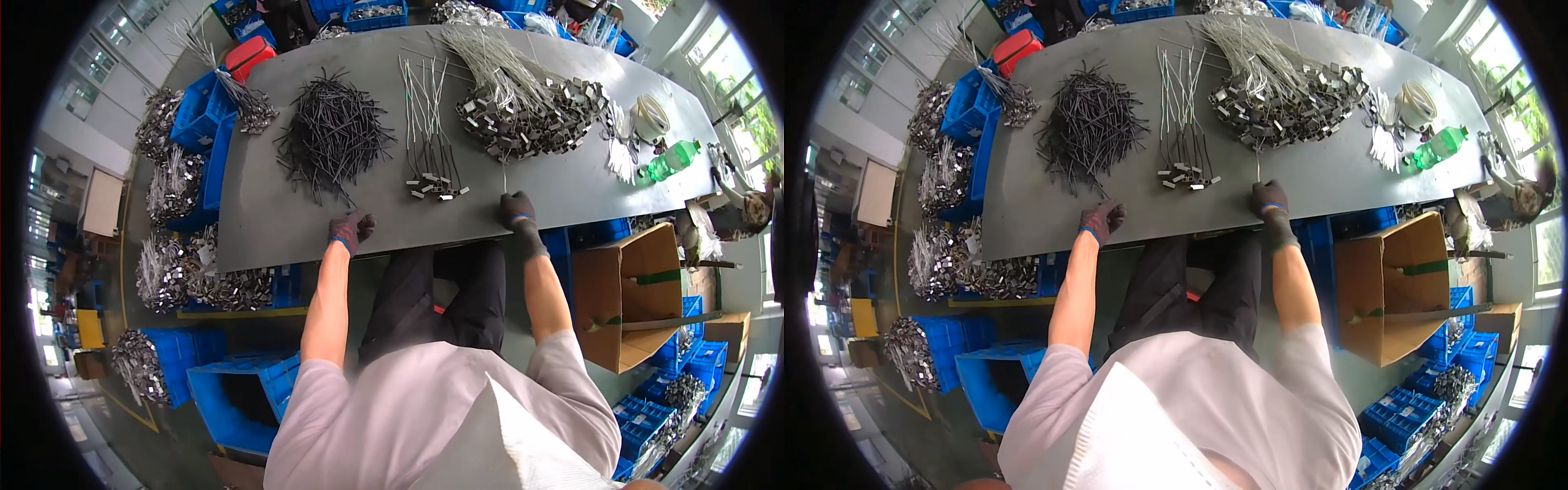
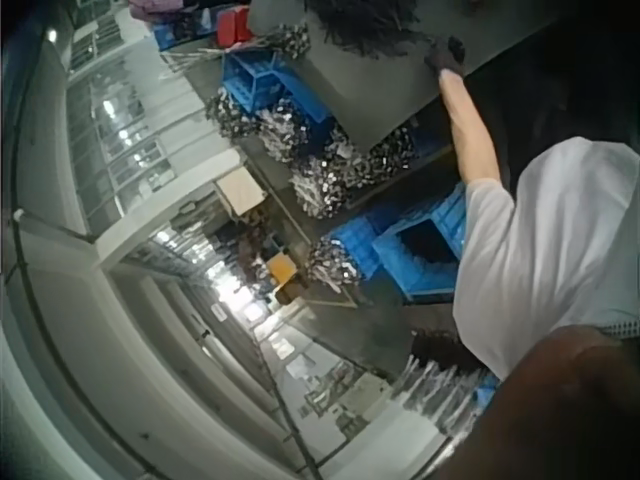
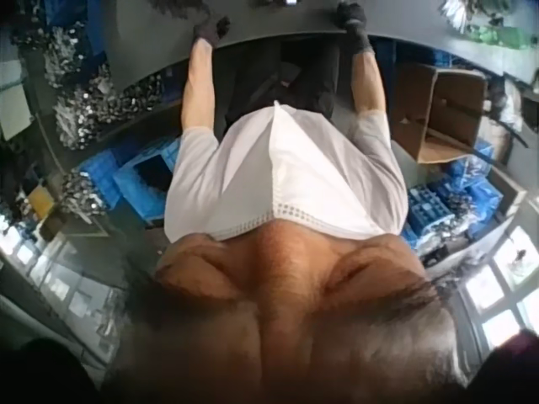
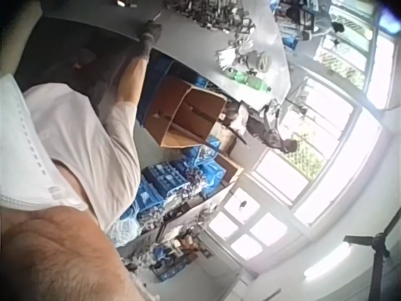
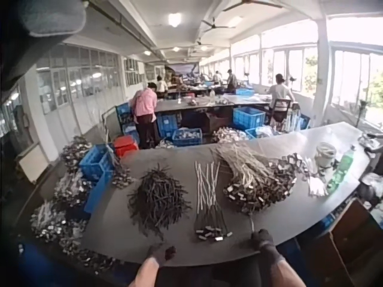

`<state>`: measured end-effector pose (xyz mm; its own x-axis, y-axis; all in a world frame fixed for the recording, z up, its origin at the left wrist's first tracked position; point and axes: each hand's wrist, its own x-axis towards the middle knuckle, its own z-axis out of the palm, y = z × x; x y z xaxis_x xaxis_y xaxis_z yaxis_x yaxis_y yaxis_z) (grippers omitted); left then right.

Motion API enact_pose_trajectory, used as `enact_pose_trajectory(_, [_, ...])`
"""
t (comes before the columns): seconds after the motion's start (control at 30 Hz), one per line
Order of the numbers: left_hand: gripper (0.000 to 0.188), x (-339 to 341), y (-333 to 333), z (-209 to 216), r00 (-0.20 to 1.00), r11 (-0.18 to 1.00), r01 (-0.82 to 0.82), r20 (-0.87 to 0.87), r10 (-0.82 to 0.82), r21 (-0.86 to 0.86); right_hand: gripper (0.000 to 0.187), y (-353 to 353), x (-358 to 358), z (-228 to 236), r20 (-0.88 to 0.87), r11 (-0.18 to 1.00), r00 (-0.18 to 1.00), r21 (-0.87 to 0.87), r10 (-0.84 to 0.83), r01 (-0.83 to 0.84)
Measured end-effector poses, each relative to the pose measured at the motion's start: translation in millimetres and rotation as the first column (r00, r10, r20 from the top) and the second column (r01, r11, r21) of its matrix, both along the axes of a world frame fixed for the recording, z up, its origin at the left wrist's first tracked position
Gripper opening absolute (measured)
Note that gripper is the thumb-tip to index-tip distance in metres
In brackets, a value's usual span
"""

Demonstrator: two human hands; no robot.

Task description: Manually sorting and organizing electronic cable harnesses with connectors on a workbench.

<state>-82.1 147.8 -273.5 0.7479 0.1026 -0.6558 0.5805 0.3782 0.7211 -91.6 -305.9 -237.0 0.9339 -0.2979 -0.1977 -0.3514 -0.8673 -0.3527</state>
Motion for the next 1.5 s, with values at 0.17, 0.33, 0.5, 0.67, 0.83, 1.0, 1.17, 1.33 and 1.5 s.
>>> enact_pose_trajectory(0.17, [0.013,9,2,19,0.998,0.978,-0.022,0.056,0.035,-0.207,0.021,-8,-90,-17,0.444,0.817,0.841,0.328,0.31,-0.474])
enact_pose_trajectory(0.33, [0.014,23,-35,46,0.996,0.939,0.032,0.093,0.001,-0.343,0.026,-38,-230,-95,0.118,1.0,0.993,-0.005,-0.028,0.029])
enact_pose_trajectory(0.5, [0.011,46,-119,60,0.97,0.858,0.204,0.215,-0.112,-0.471,0.026,-65,-389,-162,-0.298,0.996,0.955,-0.084,0.004,-0.03])
enact_pose_trajectory(0.67, [0.01,30,-225,50,0.923,0.862,0.338,0.312,-0.225,-0.378,0.026,-4,-340,-71,-0.027,0.991,0.995,0.093,-0.094,0.096])
enact_pose_trajectory(0.83, [0.011,17,-293,67,0.959,0.935,0.138,0.281,-0.044,-0.326,0.025,12,-302,-34,0.032,0.995,0.994,0.011,0.101,-0.101])
enact_pose_trajectory(1.0, [0.012,21,-282,52,0.971,0.982,0.098,0.23,-0.058,-0.164,0.026,-10,-372,-63,-0.069,0.999,0.998,0.037,0.006,-0.003])
enact_pose_trajectory(1.17, [0.011,9,-286,27,0.98,0.985,0.135,0.159,-0.117,-0.108,0.027,7,-366,-34,-0.045,0.997,0.998,0.076,0.037,-0.034])
enact_pose_trajectory(1.33, [0.013,22,-282,101,0.914,0.908,-0.119,0.314,0.259,-0.403,0.03,4,-335,-36,-0.083,0.987,0.983,0.014,0.163,-0.162])
enact_pose_trajectory(1.5, [0.016,40,-246,142,0.743,0.951,-0.187,0.599,0.3,-0.245,0.021,-21,-351,-66,-0.118,0.985,0.982,-0.069,0.149,-0.158])
